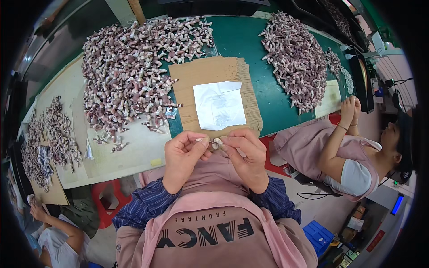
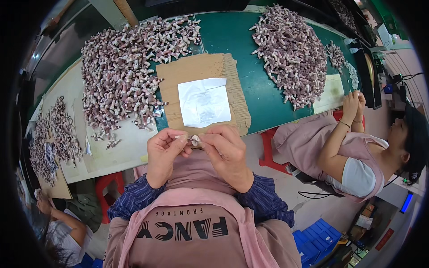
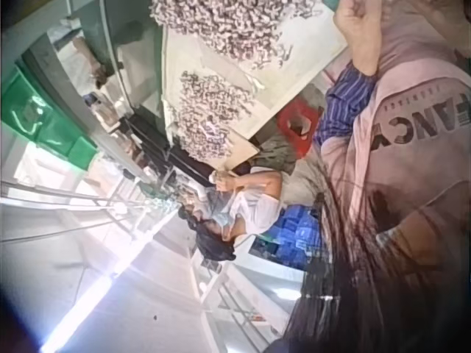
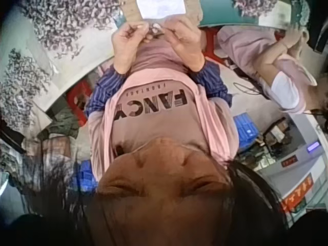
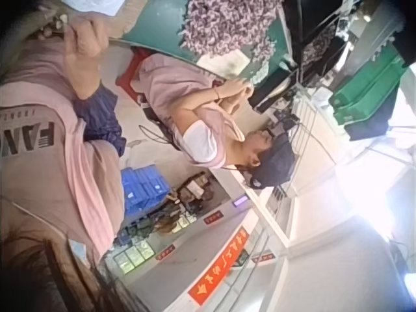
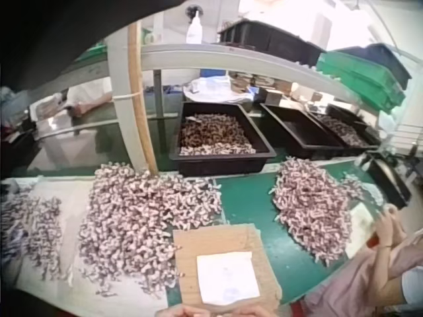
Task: The person sorts small industrial parts by hand on a workbench, placing them into bins.
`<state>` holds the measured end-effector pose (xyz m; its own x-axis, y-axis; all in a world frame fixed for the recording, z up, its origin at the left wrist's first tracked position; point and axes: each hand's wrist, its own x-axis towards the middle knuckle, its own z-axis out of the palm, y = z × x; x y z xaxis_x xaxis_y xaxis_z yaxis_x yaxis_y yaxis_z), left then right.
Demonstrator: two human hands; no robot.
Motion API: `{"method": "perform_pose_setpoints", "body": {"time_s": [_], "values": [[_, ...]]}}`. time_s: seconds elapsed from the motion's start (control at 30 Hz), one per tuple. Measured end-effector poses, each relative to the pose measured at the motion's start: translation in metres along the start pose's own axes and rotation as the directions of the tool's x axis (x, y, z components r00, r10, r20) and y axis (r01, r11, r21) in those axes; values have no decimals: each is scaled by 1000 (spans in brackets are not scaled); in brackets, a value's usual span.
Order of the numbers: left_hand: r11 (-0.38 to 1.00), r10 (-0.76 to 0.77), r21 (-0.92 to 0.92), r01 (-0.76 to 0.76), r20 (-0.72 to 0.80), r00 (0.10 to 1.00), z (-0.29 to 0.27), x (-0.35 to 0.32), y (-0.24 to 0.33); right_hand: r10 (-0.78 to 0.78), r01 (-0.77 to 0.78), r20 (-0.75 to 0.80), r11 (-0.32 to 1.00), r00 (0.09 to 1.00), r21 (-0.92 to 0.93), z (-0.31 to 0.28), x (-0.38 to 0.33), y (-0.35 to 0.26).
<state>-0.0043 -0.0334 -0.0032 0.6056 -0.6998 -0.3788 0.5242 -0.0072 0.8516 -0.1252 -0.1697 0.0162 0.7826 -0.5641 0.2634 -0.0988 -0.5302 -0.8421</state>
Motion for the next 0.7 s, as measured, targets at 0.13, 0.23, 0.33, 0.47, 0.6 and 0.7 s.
{"method": "perform_pose_setpoints", "body": {"time_s": [0.13, 0.23, 0.33, 0.47, 0.6, 0.7], "values": [[1000, -5, 12, 5, -7, 1000, 1, -1, 0, -44, 45, 20, 999, 999, -25, 2, -2, 3], [1000, -14, 9, 14, -4, 1000, 0, -4, -1, -142, 146, 53, 987, 988, -71, 0, -1, 3], [1000, 17, 16, -18, 45, 999, -3, -8, 2, -102, 101, 57, 995, 993, 19, 2, -7, 2], [969, 39, 241, -61, 93, 995, -5, -18, 11, -108, 98, 101, 991, 989, 91, 0, -14, 1], [973, -41, 230, 17, 100, 994, -3, -33, 11, -229, 222, 155, 973, 961, 65, 0, -22, 2], [976, -64, 212, 48, 67, 996, -5, -41, 3, -264, 256, 167, 964, 950, 68, 3, -29, 6]]}}
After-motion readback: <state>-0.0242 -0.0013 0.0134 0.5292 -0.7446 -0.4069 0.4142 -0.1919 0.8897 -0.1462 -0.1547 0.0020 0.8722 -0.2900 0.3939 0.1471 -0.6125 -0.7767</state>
